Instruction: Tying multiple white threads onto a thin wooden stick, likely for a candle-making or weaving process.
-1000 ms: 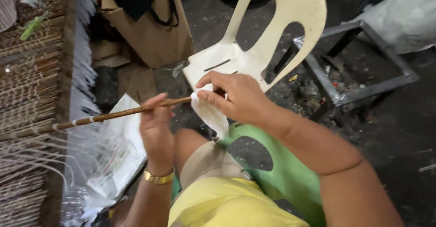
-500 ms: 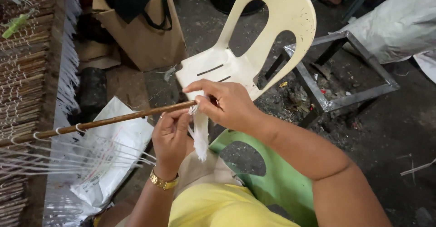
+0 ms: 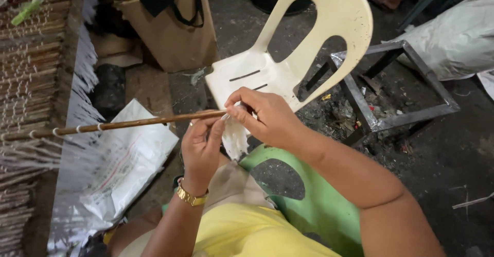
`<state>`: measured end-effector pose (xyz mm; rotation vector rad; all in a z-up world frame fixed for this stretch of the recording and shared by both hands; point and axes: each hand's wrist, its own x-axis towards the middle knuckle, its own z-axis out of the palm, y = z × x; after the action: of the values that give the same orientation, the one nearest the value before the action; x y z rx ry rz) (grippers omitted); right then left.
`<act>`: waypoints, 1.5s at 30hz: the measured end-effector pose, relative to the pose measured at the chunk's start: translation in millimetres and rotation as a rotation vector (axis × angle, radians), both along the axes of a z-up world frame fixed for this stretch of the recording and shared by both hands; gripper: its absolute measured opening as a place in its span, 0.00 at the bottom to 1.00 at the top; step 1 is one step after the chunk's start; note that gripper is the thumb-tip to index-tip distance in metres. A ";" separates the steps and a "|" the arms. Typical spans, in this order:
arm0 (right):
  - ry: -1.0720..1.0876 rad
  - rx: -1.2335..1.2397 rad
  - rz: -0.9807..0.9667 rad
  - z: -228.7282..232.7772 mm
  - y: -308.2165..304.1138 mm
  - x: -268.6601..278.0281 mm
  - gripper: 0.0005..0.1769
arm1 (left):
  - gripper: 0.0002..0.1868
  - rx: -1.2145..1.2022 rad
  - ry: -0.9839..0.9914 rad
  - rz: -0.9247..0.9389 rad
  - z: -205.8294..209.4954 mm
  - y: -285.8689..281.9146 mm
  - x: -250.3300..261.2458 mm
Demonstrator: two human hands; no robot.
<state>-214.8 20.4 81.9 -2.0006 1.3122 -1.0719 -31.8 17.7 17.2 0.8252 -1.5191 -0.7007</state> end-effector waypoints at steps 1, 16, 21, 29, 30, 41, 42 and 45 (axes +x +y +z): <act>0.001 0.007 0.008 1.0 1.4 -0.2 0.13 | 0.05 0.007 0.001 0.008 5.0 0.9 -0.6; 0.013 -0.023 0.040 -2.1 2.6 -6.7 0.13 | 0.07 0.080 -0.099 -0.020 13.6 -0.9 -2.6; 0.112 -0.084 -0.024 -6.3 -3.6 -15.5 0.11 | 0.09 0.181 0.166 -0.095 6.1 -7.8 -7.4; 0.037 -0.027 -0.023 -14.4 -2.8 -26.3 0.11 | 0.22 0.218 0.302 -0.091 3.9 -8.9 -23.9; 0.041 -0.010 -0.026 -12.7 -2.0 -25.4 0.13 | 0.23 0.168 0.058 0.037 11.8 -8.0 -27.7; 0.171 -0.004 -0.048 -11.5 -3.7 -27.0 0.15 | 0.14 0.342 0.156 -0.201 -4.0 -3.3 -10.4; 0.153 -0.003 -0.049 -12.1 -4.3 -27.9 0.15 | 0.09 0.310 0.125 -0.212 -5.6 -3.3 -10.3; 0.174 -0.031 -0.039 -13.2 -5.8 -28.3 0.15 | 0.10 0.290 0.037 -0.243 4.0 2.9 -10.7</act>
<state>-243.1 14.6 68.7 -2.1393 1.4365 -0.9581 -42.5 20.6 21.2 0.8439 -1.5196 -1.1301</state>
